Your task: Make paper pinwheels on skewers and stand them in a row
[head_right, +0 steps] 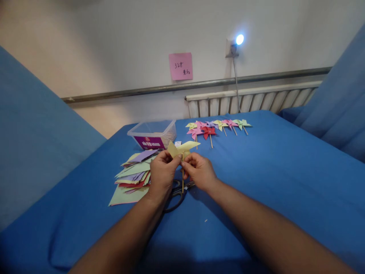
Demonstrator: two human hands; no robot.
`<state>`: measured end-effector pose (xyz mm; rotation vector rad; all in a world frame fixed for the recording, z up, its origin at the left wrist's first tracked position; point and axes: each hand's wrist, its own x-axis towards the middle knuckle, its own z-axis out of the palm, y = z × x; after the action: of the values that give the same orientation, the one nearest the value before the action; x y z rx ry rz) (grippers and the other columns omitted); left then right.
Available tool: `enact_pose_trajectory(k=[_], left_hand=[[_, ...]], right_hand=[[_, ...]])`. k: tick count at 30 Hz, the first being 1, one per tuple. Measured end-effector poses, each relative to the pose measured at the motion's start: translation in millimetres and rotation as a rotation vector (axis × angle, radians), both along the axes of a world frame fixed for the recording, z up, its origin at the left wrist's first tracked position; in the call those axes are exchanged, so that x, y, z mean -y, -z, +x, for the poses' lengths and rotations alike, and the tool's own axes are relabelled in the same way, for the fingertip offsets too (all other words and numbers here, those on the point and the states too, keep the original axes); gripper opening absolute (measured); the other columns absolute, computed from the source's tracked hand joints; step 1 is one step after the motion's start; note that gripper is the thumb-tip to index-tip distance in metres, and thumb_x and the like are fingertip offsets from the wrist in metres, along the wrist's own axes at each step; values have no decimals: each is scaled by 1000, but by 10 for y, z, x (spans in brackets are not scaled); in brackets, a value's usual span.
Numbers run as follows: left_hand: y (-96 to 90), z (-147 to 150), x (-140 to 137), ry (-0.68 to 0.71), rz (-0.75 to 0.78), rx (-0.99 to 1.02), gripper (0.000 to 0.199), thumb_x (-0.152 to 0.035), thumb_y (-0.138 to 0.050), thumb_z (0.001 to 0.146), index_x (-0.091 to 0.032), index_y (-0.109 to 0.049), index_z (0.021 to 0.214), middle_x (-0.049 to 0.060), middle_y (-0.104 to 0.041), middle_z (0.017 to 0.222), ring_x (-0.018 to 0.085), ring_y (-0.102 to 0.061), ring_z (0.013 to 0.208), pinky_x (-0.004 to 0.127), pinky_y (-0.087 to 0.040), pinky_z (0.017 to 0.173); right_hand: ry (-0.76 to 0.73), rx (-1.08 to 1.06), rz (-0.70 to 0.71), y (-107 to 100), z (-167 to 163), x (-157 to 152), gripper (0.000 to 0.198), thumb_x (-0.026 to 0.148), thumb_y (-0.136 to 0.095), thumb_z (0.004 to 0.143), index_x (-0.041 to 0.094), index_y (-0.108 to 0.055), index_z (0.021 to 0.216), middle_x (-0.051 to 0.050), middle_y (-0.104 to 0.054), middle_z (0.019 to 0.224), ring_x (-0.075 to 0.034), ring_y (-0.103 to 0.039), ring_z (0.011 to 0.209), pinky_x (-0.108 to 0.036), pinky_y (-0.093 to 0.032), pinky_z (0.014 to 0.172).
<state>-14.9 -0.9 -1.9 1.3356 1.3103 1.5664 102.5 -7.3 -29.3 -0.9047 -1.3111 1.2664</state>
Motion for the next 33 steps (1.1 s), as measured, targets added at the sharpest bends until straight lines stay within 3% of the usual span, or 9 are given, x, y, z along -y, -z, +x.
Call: enact_pose_trajectory(k=[33], left_hand=[[-50, -10, 32, -20, 4, -104, 12, -25, -66, 64, -17, -57, 65, -4, -52, 57, 10, -47, 54, 21, -36, 52]], right_hand=[[67, 26, 42, -9, 0, 22, 29, 43, -69, 72, 21, -51, 74, 5, -56, 53, -11, -55, 43, -21, -41, 42]])
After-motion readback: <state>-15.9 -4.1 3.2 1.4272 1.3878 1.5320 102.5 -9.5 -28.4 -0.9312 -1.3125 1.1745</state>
